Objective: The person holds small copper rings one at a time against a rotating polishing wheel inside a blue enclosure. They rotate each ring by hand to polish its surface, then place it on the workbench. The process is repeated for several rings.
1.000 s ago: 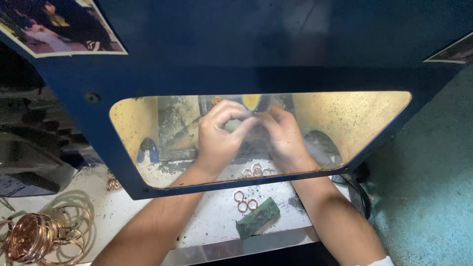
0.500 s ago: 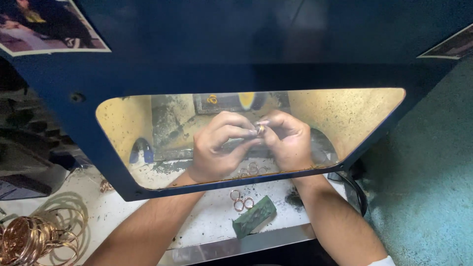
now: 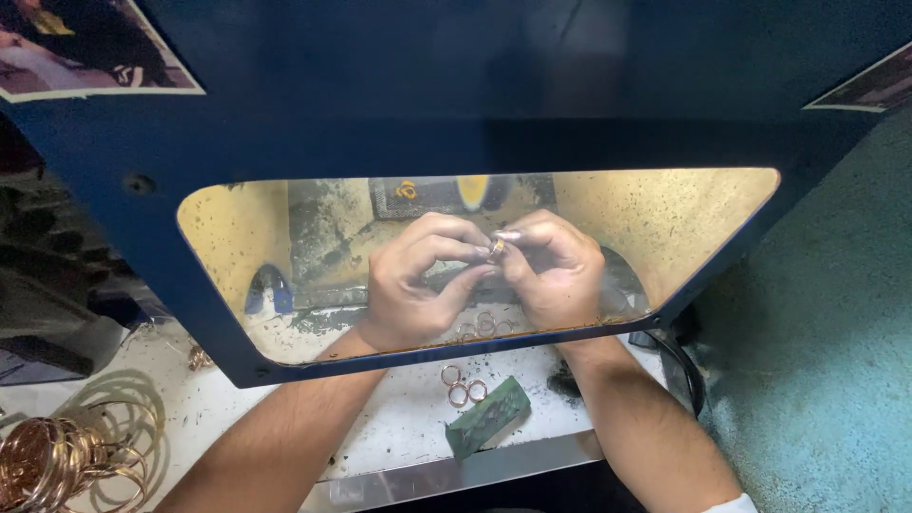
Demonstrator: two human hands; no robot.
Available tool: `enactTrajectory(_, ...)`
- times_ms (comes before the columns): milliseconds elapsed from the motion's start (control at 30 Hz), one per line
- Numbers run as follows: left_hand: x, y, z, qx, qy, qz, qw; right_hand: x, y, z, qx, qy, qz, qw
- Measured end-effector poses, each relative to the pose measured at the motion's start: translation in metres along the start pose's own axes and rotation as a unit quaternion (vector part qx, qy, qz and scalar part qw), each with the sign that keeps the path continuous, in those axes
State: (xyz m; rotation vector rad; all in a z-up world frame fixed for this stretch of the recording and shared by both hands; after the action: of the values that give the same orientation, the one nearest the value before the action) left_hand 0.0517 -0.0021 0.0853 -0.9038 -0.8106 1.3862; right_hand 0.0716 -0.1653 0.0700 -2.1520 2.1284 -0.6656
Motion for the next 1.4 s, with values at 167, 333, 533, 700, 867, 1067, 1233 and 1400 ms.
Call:
enactTrajectory(167, 0.0, -0.003, 0.0, 0.012, -0.006, -0.004, 1.0, 0.0, -0.002, 0.004, -0.001, 0.006, 0.0, 1.0)
enactTrajectory(333, 0.004, 0.0, -0.009, 0.036, 0.003, 0.011, 0.999, -0.001, -0.009, 0.004, 0.001, 0.004, -0.023, 1.0)
enactTrajectory(533, 0.006, 0.029, -0.056, 0.17, 0.103, -0.032, 0.979, -0.007, -0.015, -0.005, -0.026, 0.142, -0.139, 0.98)
enactTrajectory(700, 0.027, 0.046, -0.085, 0.245, 0.063, -0.064, 0.965, -0.061, 0.036, 0.006, -0.167, 0.147, -0.449, 0.866)
enactTrajectory(867, 0.026, 0.032, -0.077, 0.218, 0.007, -0.113, 0.969, -0.073, 0.11, 0.008, -0.206, 0.427, -0.525, 0.706)
enactTrajectory(1067, 0.032, 0.041, -0.083, 0.252, 0.051, -0.086, 0.963, -0.052, 0.133, 0.027, -0.092, 0.374, -0.411, 0.826)
enactTrajectory(1233, 0.038, 0.05, -0.091, 0.262, 0.075, -0.042, 0.961, -0.019, 0.097, 0.048, -0.197, 0.285, -0.249, 0.904)
enactTrajectory(1400, 0.04, 0.044, -0.084, 0.247, 0.077, -0.027, 0.966, -0.017, 0.018, 0.051, -0.245, 0.302, -0.09, 0.917)
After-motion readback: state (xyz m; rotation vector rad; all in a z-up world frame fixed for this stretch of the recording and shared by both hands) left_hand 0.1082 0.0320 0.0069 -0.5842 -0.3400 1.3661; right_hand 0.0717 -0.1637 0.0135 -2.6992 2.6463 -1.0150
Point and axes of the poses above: each hand's wrist, its own y-axis away from the middle knuckle, its own x-axis out of the back of the hand, z = x × y, the point moved 10 cm from there along -y, towards the middle knuckle, and after that the axes turned 15 degrees about -x, right-handed, at the moved point
